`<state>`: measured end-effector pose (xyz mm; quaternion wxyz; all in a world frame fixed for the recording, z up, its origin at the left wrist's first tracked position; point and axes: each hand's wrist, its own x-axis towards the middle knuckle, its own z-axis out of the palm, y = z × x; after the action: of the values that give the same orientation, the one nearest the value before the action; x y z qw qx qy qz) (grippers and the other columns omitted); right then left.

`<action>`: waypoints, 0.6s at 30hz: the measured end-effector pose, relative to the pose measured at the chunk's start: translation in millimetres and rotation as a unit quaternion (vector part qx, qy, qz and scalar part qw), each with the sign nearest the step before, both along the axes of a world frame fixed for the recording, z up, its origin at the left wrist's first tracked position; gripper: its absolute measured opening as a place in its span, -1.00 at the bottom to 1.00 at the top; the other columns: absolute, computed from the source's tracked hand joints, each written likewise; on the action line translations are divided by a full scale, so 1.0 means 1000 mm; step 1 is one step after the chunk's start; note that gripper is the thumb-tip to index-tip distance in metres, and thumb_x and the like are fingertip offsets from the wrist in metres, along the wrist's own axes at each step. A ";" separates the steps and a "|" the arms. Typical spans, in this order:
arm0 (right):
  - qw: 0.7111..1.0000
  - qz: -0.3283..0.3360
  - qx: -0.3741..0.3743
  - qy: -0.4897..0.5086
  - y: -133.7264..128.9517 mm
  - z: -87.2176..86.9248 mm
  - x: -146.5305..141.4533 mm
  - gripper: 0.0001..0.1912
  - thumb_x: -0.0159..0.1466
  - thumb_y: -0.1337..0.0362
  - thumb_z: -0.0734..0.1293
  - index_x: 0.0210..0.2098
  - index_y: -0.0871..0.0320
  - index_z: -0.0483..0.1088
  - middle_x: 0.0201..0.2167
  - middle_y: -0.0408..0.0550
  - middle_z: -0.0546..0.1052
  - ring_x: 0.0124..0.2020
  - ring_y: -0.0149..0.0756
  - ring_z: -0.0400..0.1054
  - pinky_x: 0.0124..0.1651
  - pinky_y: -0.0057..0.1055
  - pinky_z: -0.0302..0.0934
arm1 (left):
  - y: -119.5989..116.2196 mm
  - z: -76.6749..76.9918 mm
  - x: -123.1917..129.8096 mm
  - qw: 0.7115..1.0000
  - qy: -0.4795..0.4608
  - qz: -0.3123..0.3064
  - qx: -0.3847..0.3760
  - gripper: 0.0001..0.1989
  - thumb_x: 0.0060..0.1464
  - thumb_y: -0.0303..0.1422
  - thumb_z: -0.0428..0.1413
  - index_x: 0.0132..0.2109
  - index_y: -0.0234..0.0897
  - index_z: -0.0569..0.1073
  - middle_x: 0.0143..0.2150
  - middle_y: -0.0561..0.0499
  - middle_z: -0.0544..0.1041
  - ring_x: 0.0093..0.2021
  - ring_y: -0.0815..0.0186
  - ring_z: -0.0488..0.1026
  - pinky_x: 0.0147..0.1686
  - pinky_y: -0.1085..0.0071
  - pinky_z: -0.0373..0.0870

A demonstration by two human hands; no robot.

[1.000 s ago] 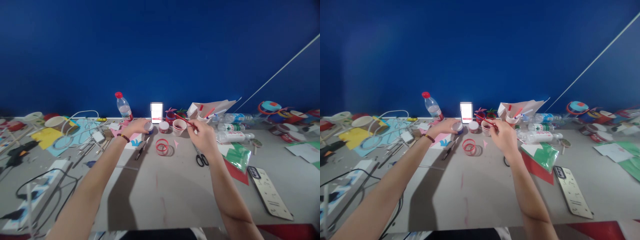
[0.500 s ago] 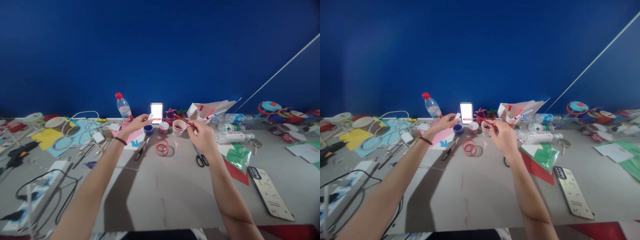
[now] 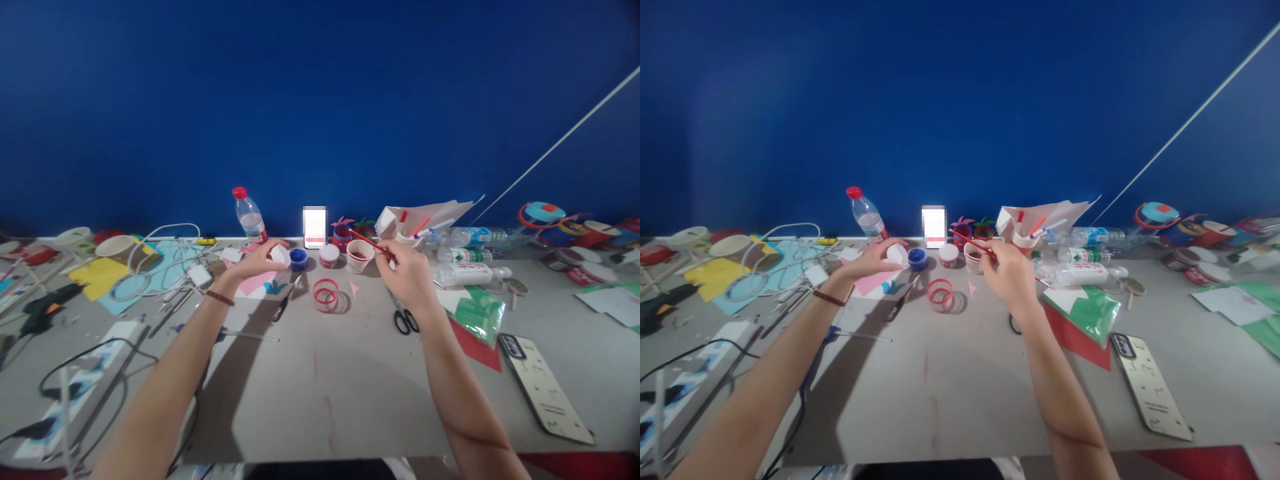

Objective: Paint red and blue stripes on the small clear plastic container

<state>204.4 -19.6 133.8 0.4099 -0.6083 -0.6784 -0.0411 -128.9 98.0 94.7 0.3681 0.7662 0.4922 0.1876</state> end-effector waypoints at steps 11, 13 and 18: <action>1.000 -0.018 0.017 0.008 -0.003 0.005 0.007 -0.79 0.24 0.25 0.23 -0.27 0.08 0.50 -0.39 -0.04 0.61 -0.43 -0.23 0.40 -0.33 -0.34 0.22 | 0.005 -0.035 -0.013 0.991 0.088 0.086 0.048 -0.04 -0.10 -0.20 0.28 0.42 -0.19 0.10 0.37 -0.24 0.32 0.28 -0.03 0.38 0.14 0.17 0.39; 0.999 -0.021 0.031 0.014 -0.003 0.007 0.008 -0.79 0.26 0.24 0.22 -0.28 0.08 0.50 -0.41 -0.04 0.60 -0.44 -0.24 0.40 -0.33 -0.33 0.22 | 0.003 -0.037 -0.011 0.992 0.100 0.058 0.047 0.03 -0.06 -0.17 0.26 0.47 -0.15 -0.04 0.41 -0.22 0.28 0.30 -0.03 0.36 0.13 0.18 0.40; 0.994 -0.034 0.091 0.041 -0.007 0.020 0.009 -0.71 0.34 0.14 0.19 -0.36 0.09 0.48 -0.49 -0.04 0.53 -0.50 -0.27 0.34 -0.38 -0.32 0.21 | 0.002 -0.040 -0.007 0.979 0.181 0.037 0.086 0.04 0.02 -0.08 0.22 0.50 -0.27 -0.10 0.37 -0.30 0.32 0.31 -0.13 0.32 0.20 0.09 0.31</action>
<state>213.1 -27.0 154.2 0.4894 -0.5924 -0.6334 -0.0921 -136.3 99.6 54.5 0.1981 0.7978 0.5604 0.1010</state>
